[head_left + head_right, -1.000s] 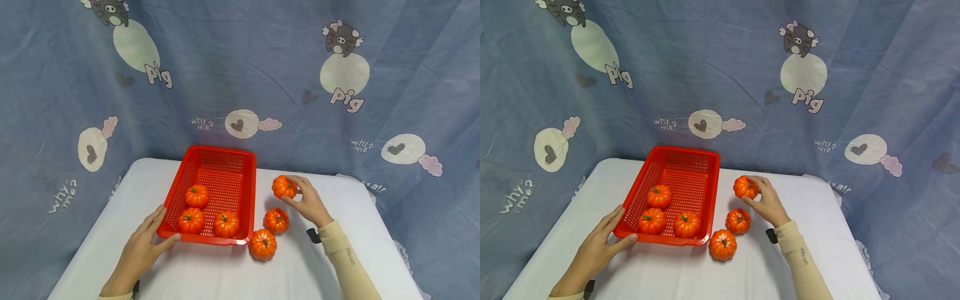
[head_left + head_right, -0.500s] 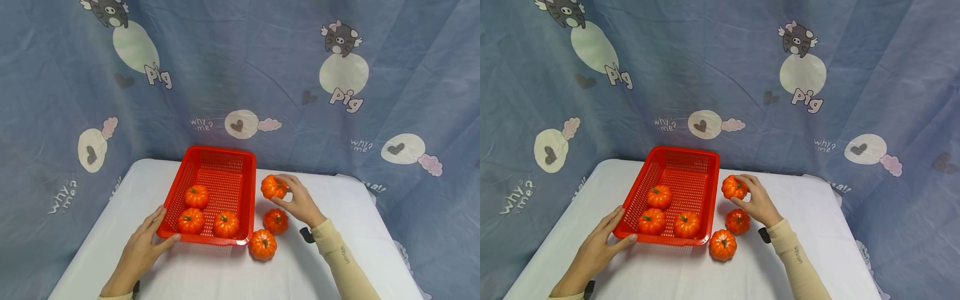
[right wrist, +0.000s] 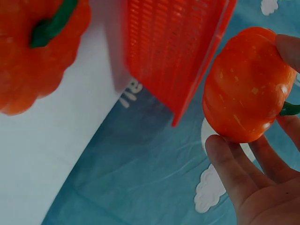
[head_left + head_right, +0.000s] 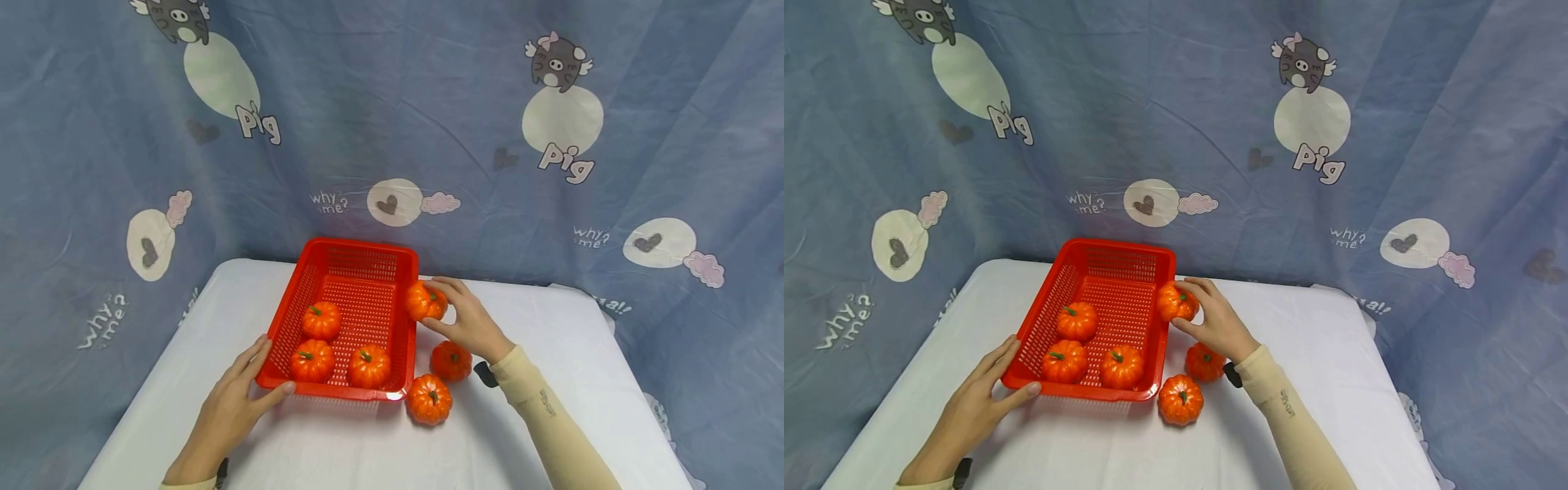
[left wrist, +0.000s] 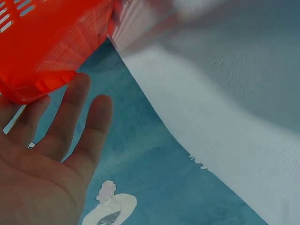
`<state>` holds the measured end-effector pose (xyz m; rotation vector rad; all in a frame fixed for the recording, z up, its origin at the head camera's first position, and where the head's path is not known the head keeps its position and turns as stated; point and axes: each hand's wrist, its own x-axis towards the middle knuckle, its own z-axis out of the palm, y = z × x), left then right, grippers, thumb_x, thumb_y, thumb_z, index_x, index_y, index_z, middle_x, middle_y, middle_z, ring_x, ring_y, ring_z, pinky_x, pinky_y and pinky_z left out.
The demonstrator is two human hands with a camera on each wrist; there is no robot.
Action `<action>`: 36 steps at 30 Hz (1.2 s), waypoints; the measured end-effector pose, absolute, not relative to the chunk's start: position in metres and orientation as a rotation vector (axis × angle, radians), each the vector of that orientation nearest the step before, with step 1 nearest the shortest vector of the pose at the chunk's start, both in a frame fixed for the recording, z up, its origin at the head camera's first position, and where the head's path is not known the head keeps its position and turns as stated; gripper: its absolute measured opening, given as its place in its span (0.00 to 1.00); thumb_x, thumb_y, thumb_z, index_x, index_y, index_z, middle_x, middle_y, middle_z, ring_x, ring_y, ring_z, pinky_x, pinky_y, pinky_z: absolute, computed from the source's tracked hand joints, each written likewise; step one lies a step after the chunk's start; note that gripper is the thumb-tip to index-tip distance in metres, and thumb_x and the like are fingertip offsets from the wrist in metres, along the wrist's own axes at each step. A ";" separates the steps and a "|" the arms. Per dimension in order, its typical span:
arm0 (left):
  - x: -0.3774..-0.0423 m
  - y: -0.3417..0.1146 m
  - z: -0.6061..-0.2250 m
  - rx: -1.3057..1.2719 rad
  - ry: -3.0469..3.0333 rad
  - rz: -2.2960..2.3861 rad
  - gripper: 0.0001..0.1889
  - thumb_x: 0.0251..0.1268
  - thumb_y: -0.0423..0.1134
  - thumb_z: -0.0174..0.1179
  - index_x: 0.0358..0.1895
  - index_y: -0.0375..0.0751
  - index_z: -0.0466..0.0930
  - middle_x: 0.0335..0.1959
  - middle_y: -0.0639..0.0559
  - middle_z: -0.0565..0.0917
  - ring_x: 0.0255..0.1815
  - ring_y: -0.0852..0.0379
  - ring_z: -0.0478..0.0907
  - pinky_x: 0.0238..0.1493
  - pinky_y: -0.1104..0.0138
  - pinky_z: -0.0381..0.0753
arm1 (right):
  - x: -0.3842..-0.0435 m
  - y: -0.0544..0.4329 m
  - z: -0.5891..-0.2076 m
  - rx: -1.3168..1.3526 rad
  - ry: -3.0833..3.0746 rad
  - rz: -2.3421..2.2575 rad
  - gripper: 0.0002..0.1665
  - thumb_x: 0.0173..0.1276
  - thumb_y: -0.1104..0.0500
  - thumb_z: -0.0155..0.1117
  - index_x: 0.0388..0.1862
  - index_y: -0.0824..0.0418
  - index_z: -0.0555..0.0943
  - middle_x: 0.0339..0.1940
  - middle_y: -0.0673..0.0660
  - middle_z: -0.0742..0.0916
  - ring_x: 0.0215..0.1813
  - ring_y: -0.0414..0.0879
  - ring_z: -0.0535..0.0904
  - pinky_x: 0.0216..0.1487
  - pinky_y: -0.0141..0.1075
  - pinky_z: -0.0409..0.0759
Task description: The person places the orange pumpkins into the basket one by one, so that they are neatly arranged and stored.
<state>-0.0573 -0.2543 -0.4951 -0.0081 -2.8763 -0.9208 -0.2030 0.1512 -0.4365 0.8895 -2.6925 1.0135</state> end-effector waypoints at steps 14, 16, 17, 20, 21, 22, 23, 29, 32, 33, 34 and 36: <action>-0.057 -0.254 -0.493 -0.027 -2.858 -0.920 0.55 0.56 0.72 0.64 0.81 0.45 0.55 0.80 0.45 0.59 0.74 0.36 0.62 0.64 0.32 0.66 | -0.210 0.131 -0.429 1.036 -2.669 0.909 0.40 0.63 0.48 0.77 0.73 0.52 0.73 0.70 0.54 0.74 0.70 0.50 0.70 0.72 0.49 0.70; -0.057 -0.254 -0.494 -0.028 -2.854 -0.924 0.55 0.56 0.71 0.65 0.81 0.45 0.55 0.80 0.46 0.59 0.74 0.36 0.62 0.64 0.32 0.66 | -0.211 0.127 -0.429 1.051 -2.679 0.899 0.40 0.63 0.49 0.77 0.72 0.52 0.73 0.70 0.53 0.74 0.70 0.49 0.70 0.72 0.48 0.71; -0.057 -0.254 -0.494 -0.027 -2.855 -0.924 0.55 0.56 0.72 0.65 0.81 0.45 0.55 0.80 0.46 0.59 0.74 0.36 0.62 0.64 0.32 0.66 | -0.212 0.126 -0.428 1.060 -2.683 0.891 0.40 0.63 0.49 0.77 0.72 0.52 0.73 0.70 0.53 0.74 0.70 0.49 0.70 0.72 0.47 0.71; -0.056 -0.254 -0.495 -0.021 -2.865 -0.926 0.55 0.56 0.72 0.64 0.81 0.46 0.54 0.81 0.46 0.58 0.75 0.36 0.61 0.65 0.32 0.66 | -0.214 0.122 -0.428 1.093 -2.689 0.883 0.40 0.63 0.50 0.77 0.72 0.53 0.73 0.69 0.53 0.74 0.70 0.49 0.70 0.71 0.47 0.71; -0.056 -0.255 -0.495 -0.020 -2.866 -0.926 0.56 0.56 0.72 0.64 0.81 0.46 0.54 0.81 0.46 0.58 0.75 0.36 0.61 0.65 0.33 0.66 | -0.214 0.120 -0.428 1.102 -2.694 0.874 0.40 0.63 0.50 0.77 0.72 0.53 0.73 0.69 0.53 0.74 0.70 0.49 0.70 0.71 0.46 0.71; -0.056 -0.254 -0.495 -0.018 -2.867 -0.924 0.56 0.56 0.72 0.64 0.81 0.46 0.54 0.81 0.46 0.58 0.75 0.36 0.61 0.65 0.33 0.66 | -0.215 0.119 -0.427 1.109 -2.696 0.868 0.40 0.64 0.50 0.77 0.73 0.53 0.72 0.69 0.53 0.73 0.70 0.48 0.70 0.71 0.46 0.71; -0.056 -0.254 -0.495 -0.017 -2.868 -0.921 0.56 0.56 0.73 0.64 0.81 0.46 0.54 0.81 0.46 0.58 0.75 0.36 0.61 0.65 0.33 0.66 | -0.215 0.118 -0.427 1.115 -2.699 0.861 0.40 0.64 0.50 0.76 0.73 0.53 0.72 0.70 0.53 0.73 0.70 0.48 0.70 0.71 0.45 0.71; -0.057 -0.254 -0.495 -0.013 -2.868 -0.914 0.56 0.56 0.73 0.64 0.81 0.46 0.54 0.81 0.46 0.58 0.75 0.36 0.61 0.65 0.32 0.65 | -0.220 0.109 -0.427 1.153 -2.690 0.834 0.40 0.65 0.51 0.75 0.73 0.55 0.71 0.70 0.55 0.73 0.70 0.50 0.70 0.71 0.46 0.71; -0.057 -0.254 -0.495 -0.014 -2.868 -0.922 0.56 0.56 0.72 0.64 0.81 0.45 0.54 0.81 0.46 0.58 0.75 0.36 0.60 0.65 0.32 0.65 | -0.223 0.106 -0.427 1.152 -2.692 0.820 0.41 0.64 0.51 0.76 0.74 0.55 0.70 0.70 0.56 0.73 0.69 0.50 0.71 0.71 0.46 0.71; -0.057 -0.254 -0.495 -0.012 -2.871 -0.919 0.56 0.56 0.72 0.64 0.81 0.45 0.54 0.81 0.46 0.58 0.75 0.36 0.60 0.65 0.32 0.65 | -0.223 0.105 -0.427 1.150 -2.696 0.816 0.41 0.64 0.51 0.76 0.74 0.55 0.70 0.70 0.56 0.73 0.69 0.50 0.71 0.71 0.46 0.72; -0.057 -0.254 -0.494 -0.011 -2.872 -0.919 0.56 0.56 0.73 0.64 0.81 0.45 0.54 0.81 0.46 0.58 0.75 0.36 0.60 0.65 0.32 0.65 | -0.224 0.104 -0.427 1.151 -2.702 0.811 0.42 0.64 0.51 0.76 0.74 0.54 0.70 0.69 0.56 0.73 0.68 0.51 0.72 0.71 0.46 0.72; -0.057 -0.254 -0.494 -0.009 -2.876 -0.919 0.56 0.56 0.73 0.63 0.81 0.45 0.54 0.81 0.46 0.58 0.75 0.36 0.60 0.65 0.32 0.65 | -0.225 0.101 -0.426 1.156 -2.716 0.801 0.42 0.64 0.52 0.76 0.75 0.53 0.70 0.69 0.57 0.73 0.67 0.51 0.72 0.70 0.46 0.72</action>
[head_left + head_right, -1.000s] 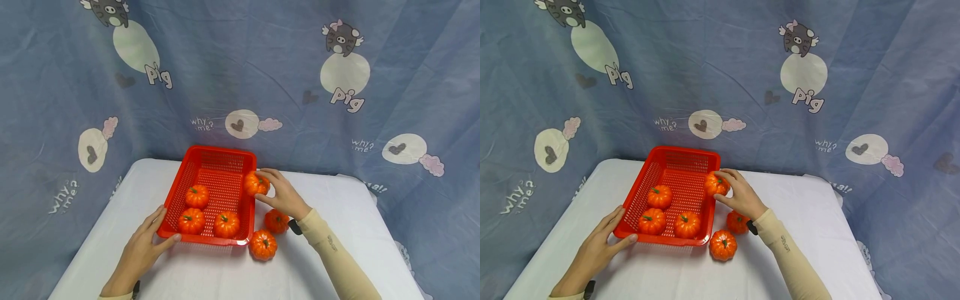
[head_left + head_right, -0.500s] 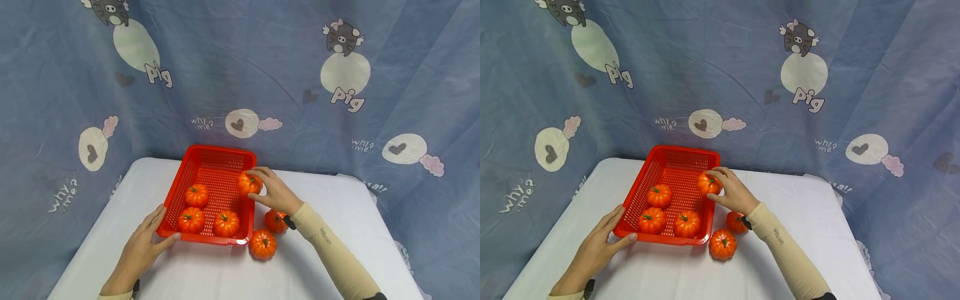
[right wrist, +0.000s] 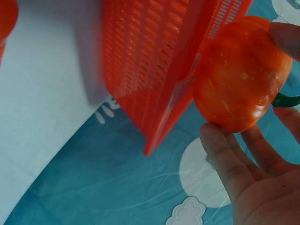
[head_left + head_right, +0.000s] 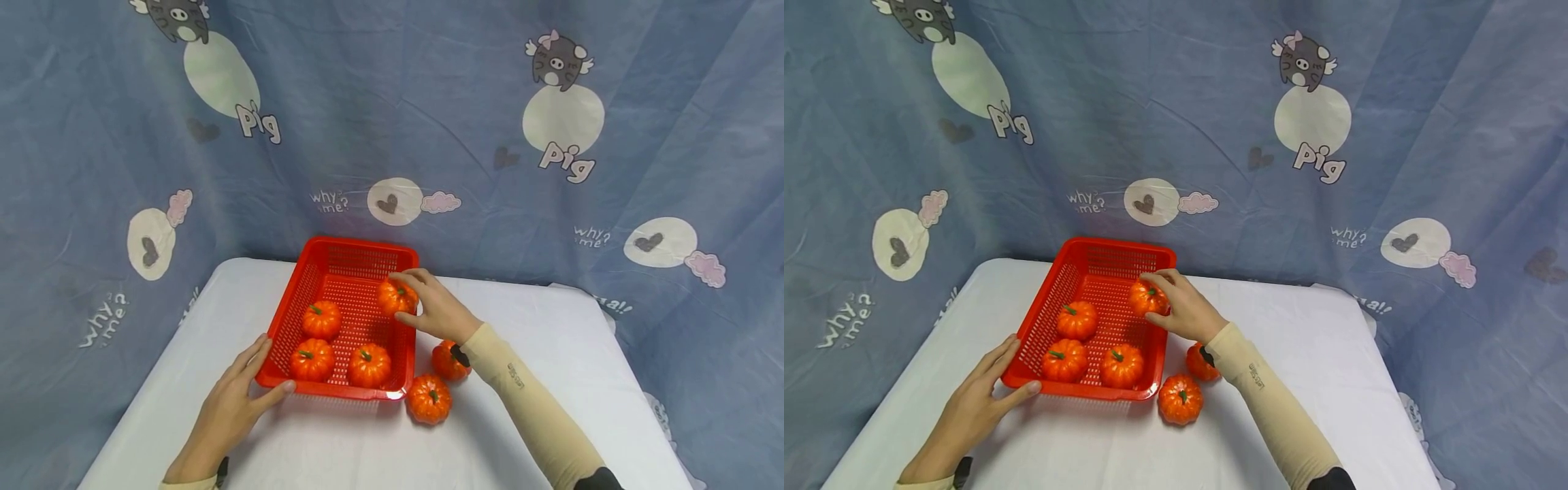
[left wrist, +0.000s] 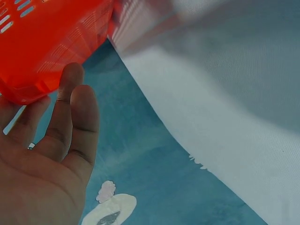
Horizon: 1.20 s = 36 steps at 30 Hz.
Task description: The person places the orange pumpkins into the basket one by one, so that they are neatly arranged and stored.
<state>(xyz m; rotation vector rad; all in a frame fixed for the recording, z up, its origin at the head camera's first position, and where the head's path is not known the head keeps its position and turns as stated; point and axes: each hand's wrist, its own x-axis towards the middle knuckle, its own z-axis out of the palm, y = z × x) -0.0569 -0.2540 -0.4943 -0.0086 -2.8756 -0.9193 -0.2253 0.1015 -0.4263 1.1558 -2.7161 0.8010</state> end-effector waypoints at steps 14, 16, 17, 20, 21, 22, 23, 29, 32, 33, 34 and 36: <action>-0.057 -0.254 -0.494 -0.015 -2.881 -0.914 0.56 0.56 0.74 0.62 0.82 0.46 0.54 0.81 0.46 0.57 0.75 0.36 0.60 0.65 0.32 0.65 | -0.230 0.087 -0.436 1.216 -2.728 0.748 0.38 0.64 0.53 0.75 0.72 0.54 0.74 0.66 0.57 0.74 0.66 0.50 0.71 0.70 0.43 0.72; -0.057 -0.254 -0.494 -0.015 -2.878 -0.914 0.56 0.56 0.73 0.63 0.82 0.46 0.54 0.81 0.46 0.57 0.75 0.36 0.60 0.65 0.32 0.65 | -0.230 0.085 -0.438 1.218 -2.737 0.742 0.38 0.64 0.53 0.75 0.72 0.55 0.74 0.66 0.59 0.74 0.67 0.51 0.71 0.70 0.44 0.71; -0.057 -0.254 -0.494 -0.015 -2.877 -0.916 0.56 0.56 0.73 0.63 0.82 0.46 0.54 0.81 0.46 0.57 0.75 0.36 0.60 0.65 0.32 0.65 | -0.230 0.084 -0.439 1.214 -2.751 0.745 0.38 0.64 0.52 0.75 0.72 0.55 0.74 0.66 0.59 0.74 0.67 0.51 0.70 0.70 0.44 0.71; -0.057 -0.254 -0.494 -0.013 -2.880 -0.921 0.56 0.56 0.74 0.62 0.82 0.46 0.54 0.81 0.46 0.57 0.75 0.36 0.60 0.65 0.32 0.65 | -0.229 0.081 -0.442 1.203 -2.802 0.754 0.38 0.64 0.53 0.75 0.72 0.56 0.73 0.67 0.60 0.73 0.67 0.53 0.71 0.70 0.45 0.72; -0.057 -0.254 -0.494 -0.012 -2.881 -0.920 0.56 0.55 0.74 0.62 0.82 0.46 0.54 0.81 0.46 0.58 0.75 0.36 0.60 0.65 0.32 0.65 | -0.229 0.080 -0.443 1.203 -2.815 0.748 0.38 0.64 0.53 0.75 0.72 0.56 0.73 0.67 0.60 0.73 0.67 0.53 0.71 0.70 0.45 0.72; -0.057 -0.254 -0.494 -0.011 -2.881 -0.920 0.56 0.56 0.74 0.62 0.82 0.46 0.54 0.81 0.46 0.58 0.75 0.36 0.60 0.65 0.32 0.65 | -0.229 0.078 -0.445 1.204 -2.825 0.737 0.38 0.64 0.53 0.75 0.72 0.56 0.73 0.68 0.60 0.73 0.67 0.53 0.71 0.71 0.45 0.72; -0.057 -0.254 -0.494 -0.012 -2.878 -0.919 0.56 0.56 0.74 0.62 0.82 0.46 0.54 0.81 0.45 0.58 0.75 0.36 0.60 0.65 0.32 0.65 | -0.229 0.077 -0.446 1.206 -2.834 0.728 0.38 0.64 0.53 0.75 0.72 0.56 0.73 0.68 0.59 0.73 0.67 0.53 0.71 0.71 0.45 0.72; -0.057 -0.253 -0.495 -0.023 -2.859 -0.909 0.55 0.56 0.72 0.64 0.81 0.46 0.55 0.80 0.46 0.59 0.75 0.36 0.61 0.65 0.32 0.66 | -0.232 0.071 -0.453 1.227 -2.871 0.615 0.38 0.64 0.51 0.75 0.72 0.54 0.73 0.69 0.57 0.74 0.68 0.52 0.71 0.72 0.45 0.71; -0.057 -0.253 -0.495 -0.016 -2.863 -0.905 0.56 0.56 0.73 0.63 0.81 0.46 0.54 0.81 0.46 0.58 0.75 0.36 0.61 0.65 0.32 0.66 | -0.233 0.068 -0.456 1.240 -2.883 0.570 0.38 0.64 0.52 0.75 0.72 0.54 0.73 0.69 0.58 0.74 0.68 0.52 0.72 0.72 0.44 0.71; -0.057 -0.253 -0.495 -0.015 -2.865 -0.901 0.56 0.56 0.73 0.63 0.81 0.46 0.54 0.81 0.46 0.58 0.75 0.36 0.61 0.65 0.32 0.66 | -0.233 0.068 -0.457 1.246 -2.886 0.554 0.38 0.64 0.52 0.75 0.71 0.54 0.74 0.69 0.58 0.74 0.67 0.52 0.72 0.72 0.44 0.71; -0.057 -0.253 -0.495 -0.013 -2.863 -0.900 0.56 0.56 0.73 0.63 0.81 0.46 0.54 0.81 0.46 0.58 0.75 0.36 0.61 0.65 0.32 0.66 | -0.233 0.066 -0.458 1.256 -2.882 0.547 0.37 0.64 0.52 0.75 0.71 0.55 0.74 0.68 0.59 0.74 0.67 0.52 0.73 0.71 0.44 0.71; -0.057 -0.254 -0.495 -0.012 -2.860 -0.900 0.55 0.56 0.73 0.63 0.81 0.46 0.54 0.81 0.46 0.58 0.75 0.36 0.61 0.64 0.32 0.66 | -0.233 0.063 -0.460 1.272 -2.878 0.532 0.37 0.63 0.53 0.76 0.70 0.56 0.74 0.67 0.59 0.75 0.66 0.52 0.74 0.71 0.43 0.72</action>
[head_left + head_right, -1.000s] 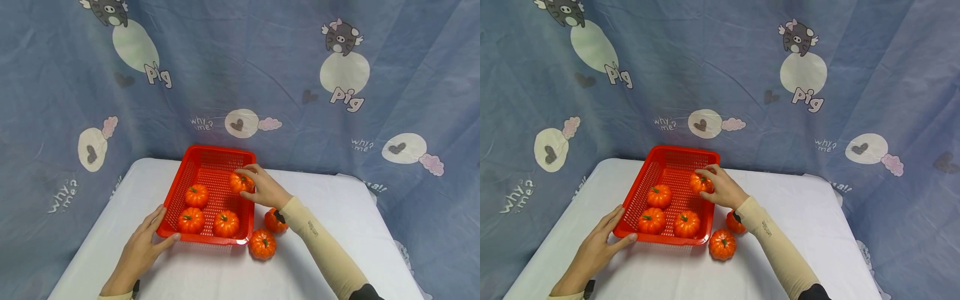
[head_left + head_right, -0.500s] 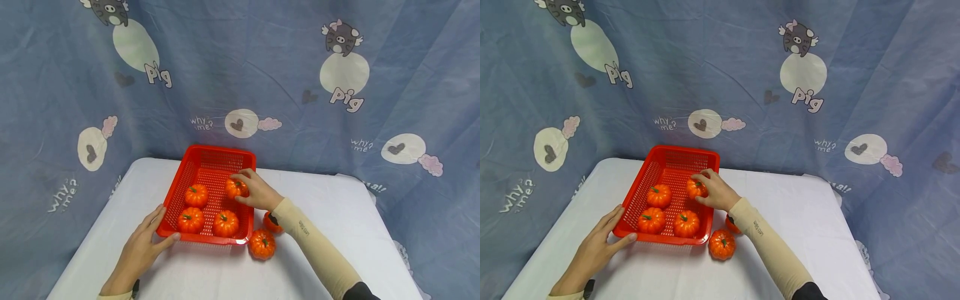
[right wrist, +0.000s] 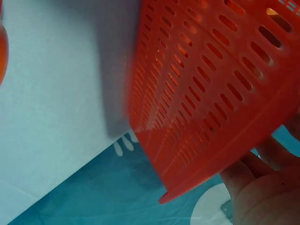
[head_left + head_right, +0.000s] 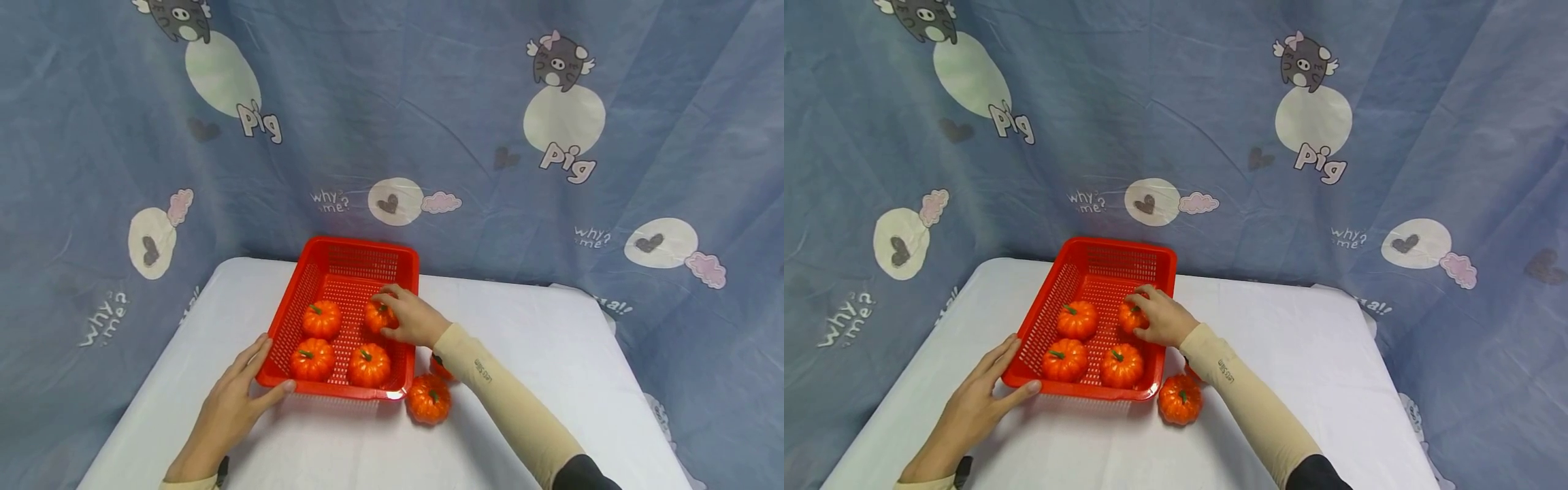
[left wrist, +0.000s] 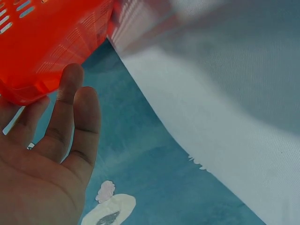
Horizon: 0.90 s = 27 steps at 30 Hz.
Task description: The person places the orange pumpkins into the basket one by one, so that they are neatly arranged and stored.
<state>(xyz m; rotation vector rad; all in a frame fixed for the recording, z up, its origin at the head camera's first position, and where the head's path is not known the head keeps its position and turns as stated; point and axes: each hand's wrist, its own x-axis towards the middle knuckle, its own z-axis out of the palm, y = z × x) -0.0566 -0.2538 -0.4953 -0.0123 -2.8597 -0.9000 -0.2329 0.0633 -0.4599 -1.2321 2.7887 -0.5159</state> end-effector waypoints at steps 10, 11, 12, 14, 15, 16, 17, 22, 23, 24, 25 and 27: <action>-0.056 -0.254 -0.496 -0.034 -2.844 -0.906 0.54 0.57 0.70 0.65 0.81 0.46 0.55 0.80 0.46 0.60 0.74 0.35 0.62 0.64 0.32 0.66 | -0.229 0.053 -0.464 -1.192 2.805 -0.316 0.37 0.63 0.50 0.76 0.69 0.54 0.75 0.66 0.57 0.75 0.59 0.50 0.80 0.66 0.42 0.77; -0.056 -0.254 -0.496 -0.032 -2.844 -0.904 0.54 0.57 0.70 0.65 0.81 0.46 0.55 0.80 0.46 0.60 0.74 0.35 0.62 0.64 0.32 0.66 | -0.229 0.052 -0.464 -1.190 2.807 -0.297 0.36 0.63 0.49 0.76 0.69 0.54 0.75 0.66 0.57 0.76 0.58 0.51 0.80 0.65 0.42 0.78; -0.056 -0.254 -0.496 -0.033 -2.843 -0.901 0.54 0.57 0.70 0.65 0.81 0.46 0.55 0.80 0.46 0.60 0.74 0.35 0.62 0.64 0.32 0.66 | -0.229 0.051 -0.463 -1.188 2.808 -0.277 0.36 0.64 0.49 0.76 0.69 0.54 0.75 0.65 0.57 0.76 0.57 0.51 0.81 0.64 0.43 0.79; -0.056 -0.254 -0.496 -0.031 -2.845 -0.902 0.54 0.57 0.70 0.65 0.81 0.46 0.55 0.80 0.46 0.59 0.74 0.35 0.62 0.64 0.32 0.66 | -0.229 0.049 -0.463 -1.182 2.808 -0.235 0.36 0.63 0.48 0.76 0.69 0.53 0.76 0.65 0.57 0.77 0.55 0.52 0.82 0.62 0.43 0.80; -0.056 -0.255 -0.496 -0.033 -2.843 -0.903 0.54 0.57 0.70 0.65 0.81 0.46 0.55 0.80 0.46 0.59 0.74 0.35 0.62 0.64 0.32 0.66 | -0.229 0.048 -0.463 -1.178 2.806 -0.218 0.36 0.63 0.48 0.77 0.68 0.53 0.76 0.66 0.58 0.77 0.54 0.52 0.82 0.62 0.44 0.80; -0.056 -0.255 -0.496 -0.035 -2.842 -0.902 0.54 0.57 0.70 0.65 0.81 0.46 0.55 0.80 0.46 0.59 0.75 0.35 0.62 0.64 0.32 0.66 | -0.228 0.048 -0.463 -1.171 2.801 -0.198 0.36 0.63 0.47 0.77 0.69 0.53 0.76 0.66 0.58 0.77 0.53 0.52 0.83 0.61 0.43 0.80; -0.056 -0.254 -0.496 -0.037 -2.840 -0.900 0.54 0.57 0.70 0.65 0.81 0.47 0.55 0.80 0.46 0.60 0.74 0.35 0.62 0.64 0.32 0.66 | -0.229 0.047 -0.463 -1.162 2.798 -0.184 0.36 0.63 0.47 0.77 0.69 0.52 0.76 0.66 0.58 0.77 0.52 0.52 0.83 0.61 0.43 0.81; -0.056 -0.254 -0.497 -0.053 -2.835 -0.903 0.53 0.58 0.70 0.65 0.81 0.46 0.56 0.80 0.46 0.60 0.75 0.35 0.62 0.64 0.32 0.66 | -0.228 0.045 -0.464 -1.145 2.802 -0.110 0.37 0.63 0.45 0.77 0.68 0.52 0.76 0.66 0.59 0.78 0.52 0.54 0.83 0.61 0.44 0.81; -0.056 -0.254 -0.497 -0.053 -2.838 -0.902 0.53 0.58 0.70 0.65 0.81 0.47 0.56 0.80 0.47 0.59 0.75 0.35 0.62 0.64 0.32 0.66 | -0.228 0.044 -0.464 -1.144 2.804 -0.094 0.37 0.63 0.45 0.76 0.69 0.52 0.76 0.66 0.59 0.79 0.54 0.54 0.83 0.62 0.45 0.80; -0.056 -0.254 -0.497 -0.051 -2.841 -0.900 0.53 0.58 0.70 0.65 0.81 0.47 0.56 0.80 0.47 0.59 0.75 0.36 0.62 0.64 0.32 0.66 | -0.228 0.044 -0.465 -1.147 2.809 -0.078 0.37 0.63 0.44 0.76 0.69 0.52 0.76 0.66 0.59 0.79 0.56 0.54 0.82 0.63 0.45 0.79; -0.056 -0.254 -0.497 -0.049 -2.844 -0.898 0.54 0.57 0.71 0.65 0.81 0.47 0.55 0.81 0.47 0.59 0.75 0.36 0.61 0.64 0.32 0.66 | -0.229 0.043 -0.465 -1.144 2.813 -0.061 0.37 0.63 0.43 0.76 0.69 0.52 0.76 0.66 0.58 0.79 0.57 0.53 0.82 0.64 0.46 0.78; -0.056 -0.254 -0.497 -0.046 -2.844 -0.895 0.54 0.57 0.71 0.64 0.81 0.46 0.55 0.81 0.47 0.59 0.75 0.36 0.61 0.64 0.32 0.66 | -0.229 0.043 -0.467 -1.141 2.820 -0.042 0.37 0.63 0.42 0.75 0.69 0.51 0.76 0.67 0.58 0.79 0.61 0.52 0.80 0.65 0.46 0.77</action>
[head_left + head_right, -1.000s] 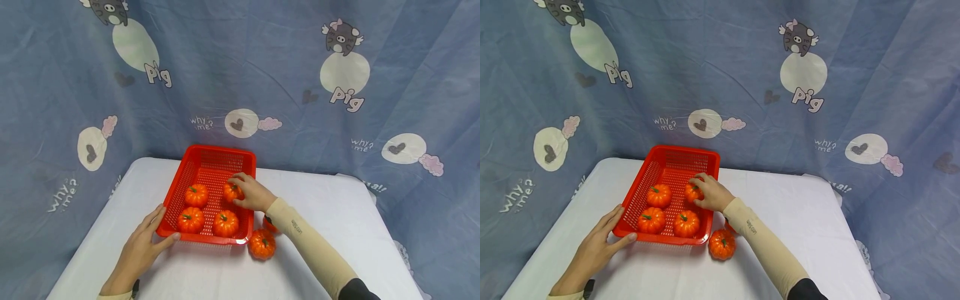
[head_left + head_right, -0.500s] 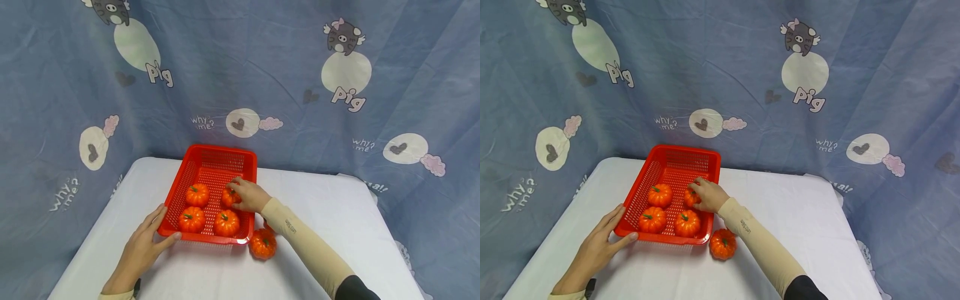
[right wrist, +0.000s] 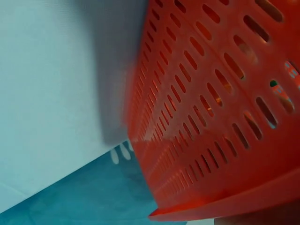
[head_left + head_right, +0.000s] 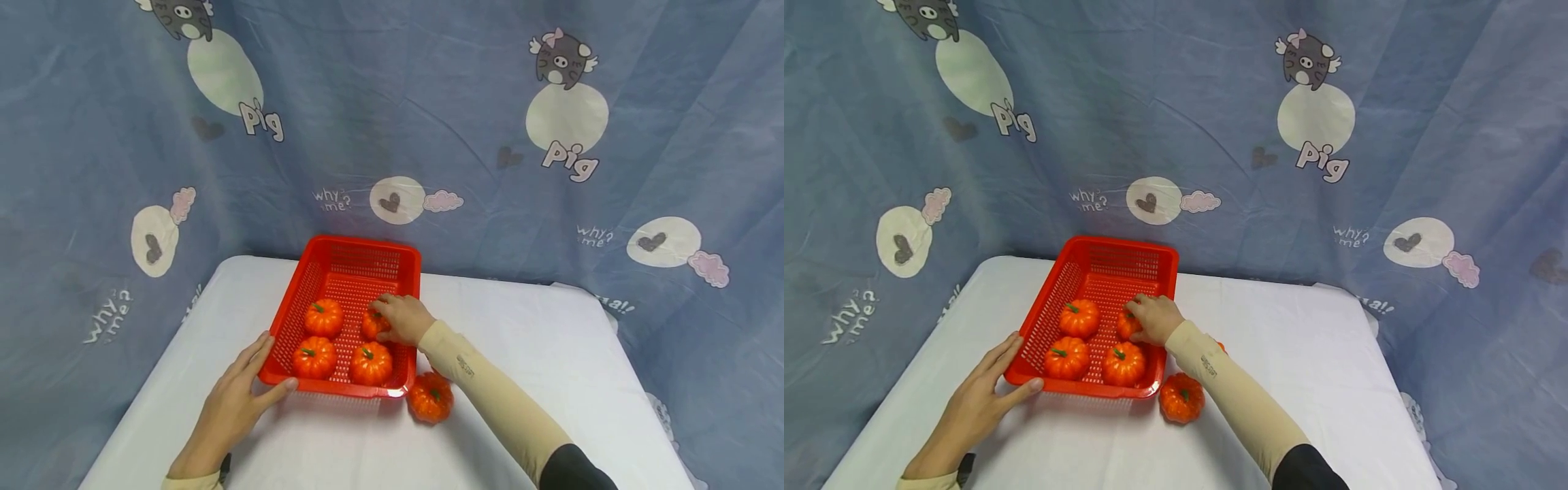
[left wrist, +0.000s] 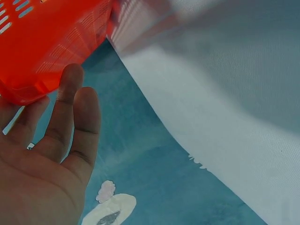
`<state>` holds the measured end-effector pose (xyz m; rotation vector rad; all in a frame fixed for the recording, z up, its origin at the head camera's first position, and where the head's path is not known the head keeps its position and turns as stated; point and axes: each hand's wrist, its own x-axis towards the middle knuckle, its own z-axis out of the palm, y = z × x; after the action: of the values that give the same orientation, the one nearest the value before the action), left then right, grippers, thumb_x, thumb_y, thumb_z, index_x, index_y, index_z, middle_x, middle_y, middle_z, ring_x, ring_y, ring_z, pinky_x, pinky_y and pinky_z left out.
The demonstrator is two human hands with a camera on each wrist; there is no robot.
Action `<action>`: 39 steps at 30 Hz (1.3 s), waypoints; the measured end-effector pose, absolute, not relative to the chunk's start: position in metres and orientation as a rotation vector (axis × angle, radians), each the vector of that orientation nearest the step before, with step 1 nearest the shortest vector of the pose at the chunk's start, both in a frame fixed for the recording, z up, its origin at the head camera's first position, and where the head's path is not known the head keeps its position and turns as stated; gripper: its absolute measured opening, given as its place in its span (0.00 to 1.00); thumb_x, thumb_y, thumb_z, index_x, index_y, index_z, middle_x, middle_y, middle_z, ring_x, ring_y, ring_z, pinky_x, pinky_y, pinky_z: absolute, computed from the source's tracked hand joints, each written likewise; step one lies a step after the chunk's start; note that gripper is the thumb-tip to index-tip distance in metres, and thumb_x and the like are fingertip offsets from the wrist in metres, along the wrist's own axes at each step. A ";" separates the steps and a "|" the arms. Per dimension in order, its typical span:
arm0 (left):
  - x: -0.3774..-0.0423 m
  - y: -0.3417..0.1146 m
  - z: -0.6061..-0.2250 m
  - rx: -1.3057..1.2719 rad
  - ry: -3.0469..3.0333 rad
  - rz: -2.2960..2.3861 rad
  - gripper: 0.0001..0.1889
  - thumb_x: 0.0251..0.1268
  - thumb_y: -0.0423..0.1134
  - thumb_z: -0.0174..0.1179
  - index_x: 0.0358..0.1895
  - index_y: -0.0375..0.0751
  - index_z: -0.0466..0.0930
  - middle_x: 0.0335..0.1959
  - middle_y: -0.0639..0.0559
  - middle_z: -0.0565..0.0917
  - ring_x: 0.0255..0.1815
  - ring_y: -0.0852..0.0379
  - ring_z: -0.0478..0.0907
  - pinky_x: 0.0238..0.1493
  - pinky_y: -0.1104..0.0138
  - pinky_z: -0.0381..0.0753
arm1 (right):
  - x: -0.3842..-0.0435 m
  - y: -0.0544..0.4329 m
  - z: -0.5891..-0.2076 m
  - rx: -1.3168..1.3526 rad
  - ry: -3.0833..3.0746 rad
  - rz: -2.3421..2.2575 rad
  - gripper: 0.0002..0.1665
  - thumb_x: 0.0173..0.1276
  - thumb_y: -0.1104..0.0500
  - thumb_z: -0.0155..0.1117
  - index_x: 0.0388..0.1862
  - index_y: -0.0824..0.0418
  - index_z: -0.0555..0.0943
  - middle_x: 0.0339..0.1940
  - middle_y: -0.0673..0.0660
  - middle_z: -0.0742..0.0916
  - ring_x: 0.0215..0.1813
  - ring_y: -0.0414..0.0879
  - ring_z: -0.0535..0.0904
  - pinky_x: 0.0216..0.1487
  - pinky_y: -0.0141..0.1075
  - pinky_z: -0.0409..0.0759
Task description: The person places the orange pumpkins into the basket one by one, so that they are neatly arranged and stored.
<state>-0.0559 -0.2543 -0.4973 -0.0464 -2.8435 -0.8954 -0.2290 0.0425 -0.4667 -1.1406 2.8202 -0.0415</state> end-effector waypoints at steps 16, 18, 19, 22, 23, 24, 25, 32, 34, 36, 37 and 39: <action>-0.055 -0.255 -0.498 -0.051 -2.834 -0.903 0.54 0.57 0.70 0.65 0.81 0.46 0.56 0.80 0.46 0.60 0.75 0.36 0.61 0.65 0.33 0.66 | -0.229 0.042 -0.468 -1.133 2.837 -0.021 0.37 0.65 0.40 0.72 0.69 0.52 0.75 0.67 0.58 0.79 0.63 0.52 0.78 0.67 0.47 0.75; -0.055 -0.255 -0.499 -0.056 -2.829 -0.902 0.53 0.58 0.70 0.65 0.81 0.46 0.56 0.80 0.46 0.60 0.75 0.36 0.61 0.65 0.33 0.66 | -0.228 0.043 -0.468 -1.128 2.834 -0.020 0.37 0.66 0.40 0.72 0.70 0.52 0.75 0.67 0.58 0.79 0.63 0.52 0.78 0.67 0.47 0.75; -0.055 -0.255 -0.499 -0.056 -2.828 -0.901 0.53 0.58 0.70 0.65 0.81 0.46 0.56 0.80 0.46 0.60 0.75 0.36 0.61 0.65 0.33 0.66 | -0.228 0.043 -0.469 -1.127 2.834 -0.021 0.38 0.66 0.40 0.72 0.70 0.52 0.75 0.67 0.58 0.79 0.63 0.52 0.78 0.67 0.46 0.75; -0.055 -0.255 -0.499 -0.058 -2.827 -0.897 0.53 0.58 0.70 0.65 0.81 0.46 0.56 0.80 0.46 0.60 0.75 0.36 0.62 0.65 0.33 0.66 | -0.228 0.044 -0.469 -1.126 2.833 -0.039 0.38 0.66 0.40 0.72 0.70 0.52 0.75 0.67 0.58 0.78 0.63 0.52 0.78 0.67 0.46 0.75; -0.056 -0.255 -0.499 -0.059 -2.825 -0.899 0.53 0.57 0.70 0.65 0.81 0.46 0.56 0.80 0.46 0.60 0.75 0.36 0.62 0.65 0.33 0.66 | -0.228 0.044 -0.469 -1.123 2.833 -0.048 0.37 0.66 0.40 0.71 0.70 0.52 0.75 0.67 0.58 0.78 0.63 0.53 0.78 0.67 0.46 0.75; -0.056 -0.255 -0.499 -0.060 -2.826 -0.900 0.53 0.57 0.70 0.65 0.81 0.46 0.56 0.80 0.46 0.60 0.75 0.36 0.62 0.65 0.34 0.66 | -0.228 0.045 -0.469 -1.122 2.834 -0.058 0.37 0.67 0.40 0.71 0.70 0.52 0.74 0.67 0.58 0.78 0.63 0.53 0.78 0.67 0.47 0.75; -0.056 -0.255 -0.499 -0.062 -2.827 -0.900 0.53 0.57 0.70 0.65 0.81 0.46 0.56 0.80 0.46 0.60 0.75 0.36 0.62 0.65 0.34 0.66 | -0.228 0.045 -0.469 -1.127 2.838 -0.070 0.37 0.67 0.40 0.71 0.70 0.52 0.75 0.67 0.58 0.78 0.63 0.53 0.78 0.67 0.47 0.76; -0.055 -0.254 -0.499 -0.072 -2.820 -0.906 0.53 0.58 0.69 0.66 0.81 0.45 0.57 0.80 0.47 0.59 0.75 0.36 0.61 0.65 0.34 0.66 | -0.225 0.052 -0.468 -1.201 2.888 -0.202 0.34 0.70 0.41 0.69 0.69 0.54 0.76 0.64 0.58 0.80 0.61 0.54 0.80 0.64 0.47 0.78; -0.055 -0.254 -0.499 -0.068 -2.819 -0.908 0.53 0.58 0.69 0.66 0.81 0.45 0.57 0.80 0.47 0.59 0.75 0.36 0.61 0.65 0.33 0.66 | -0.223 0.054 -0.469 -1.233 2.915 -0.250 0.33 0.70 0.43 0.68 0.68 0.55 0.76 0.63 0.57 0.80 0.61 0.53 0.80 0.64 0.47 0.78; -0.055 -0.254 -0.498 -0.066 -2.817 -0.910 0.53 0.58 0.69 0.66 0.81 0.45 0.57 0.80 0.46 0.59 0.75 0.35 0.61 0.65 0.33 0.66 | -0.220 0.057 -0.470 -1.259 2.939 -0.296 0.31 0.70 0.44 0.69 0.67 0.55 0.78 0.62 0.57 0.81 0.61 0.53 0.80 0.65 0.46 0.78; -0.055 -0.254 -0.498 -0.066 -2.818 -0.909 0.53 0.58 0.69 0.66 0.81 0.45 0.57 0.80 0.46 0.59 0.75 0.35 0.61 0.65 0.33 0.66 | -0.218 0.058 -0.470 -1.272 2.950 -0.308 0.30 0.70 0.44 0.69 0.67 0.55 0.78 0.62 0.56 0.81 0.61 0.53 0.80 0.65 0.46 0.78; -0.054 -0.254 -0.498 -0.066 -2.817 -0.908 0.53 0.58 0.68 0.66 0.81 0.45 0.57 0.80 0.46 0.59 0.75 0.35 0.62 0.65 0.33 0.66 | -0.215 0.061 -0.472 -1.294 2.963 -0.340 0.29 0.70 0.45 0.68 0.66 0.55 0.78 0.63 0.56 0.80 0.62 0.52 0.79 0.66 0.45 0.76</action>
<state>-0.0545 -0.2537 -0.4979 -0.0662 -2.8171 -0.9081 -0.2153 0.0610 -0.4715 -1.2937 2.9629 -0.3402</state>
